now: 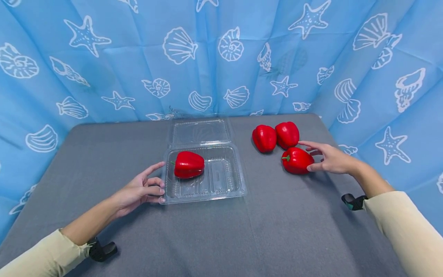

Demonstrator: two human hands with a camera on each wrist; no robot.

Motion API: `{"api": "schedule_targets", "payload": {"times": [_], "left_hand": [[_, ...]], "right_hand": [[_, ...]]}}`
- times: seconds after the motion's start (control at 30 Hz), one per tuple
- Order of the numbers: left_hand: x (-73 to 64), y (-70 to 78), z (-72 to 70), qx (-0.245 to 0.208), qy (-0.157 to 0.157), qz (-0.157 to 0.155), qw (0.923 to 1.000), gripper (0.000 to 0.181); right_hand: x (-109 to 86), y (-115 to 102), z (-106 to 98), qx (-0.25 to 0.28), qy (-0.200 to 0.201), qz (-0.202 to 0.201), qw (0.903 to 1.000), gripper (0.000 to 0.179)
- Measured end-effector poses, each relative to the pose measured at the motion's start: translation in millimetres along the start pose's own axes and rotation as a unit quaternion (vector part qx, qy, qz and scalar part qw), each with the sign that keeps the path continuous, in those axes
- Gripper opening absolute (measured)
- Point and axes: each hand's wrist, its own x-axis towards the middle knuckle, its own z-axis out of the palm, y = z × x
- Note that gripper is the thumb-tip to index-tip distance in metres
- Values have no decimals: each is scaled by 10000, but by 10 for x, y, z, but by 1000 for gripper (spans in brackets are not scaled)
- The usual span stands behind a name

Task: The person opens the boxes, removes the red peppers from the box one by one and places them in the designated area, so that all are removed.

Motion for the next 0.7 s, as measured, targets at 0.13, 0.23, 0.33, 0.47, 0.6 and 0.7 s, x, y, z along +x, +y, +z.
{"api": "schedule_targets", "payload": {"times": [0.13,0.23,0.33,0.47,0.6,0.7], "left_hand": [[-9,4,-10,3,-59,27,10000,84],[-14,1,-13,27,-75,25,10000,83],[-11,-1,-12,19,-63,7,10000,83],[-3,2,-11,-3,-37,18,10000,85],[-3,4,-8,13,-23,30,10000,86],[-4,5,0,8,-5,41,10000,87]], "right_hand": [[56,-110,-67,-43,-22,-40,10000,86],[131,-236,-111,-185,-27,-67,9998,87],[223,-401,-137,-214,8,-129,9997,88],[350,-660,-120,-116,-47,-424,9990,85],[507,-923,-20,-174,-197,-729,9970,81],[645,-1107,95,-153,-323,-933,9950,81]]}}
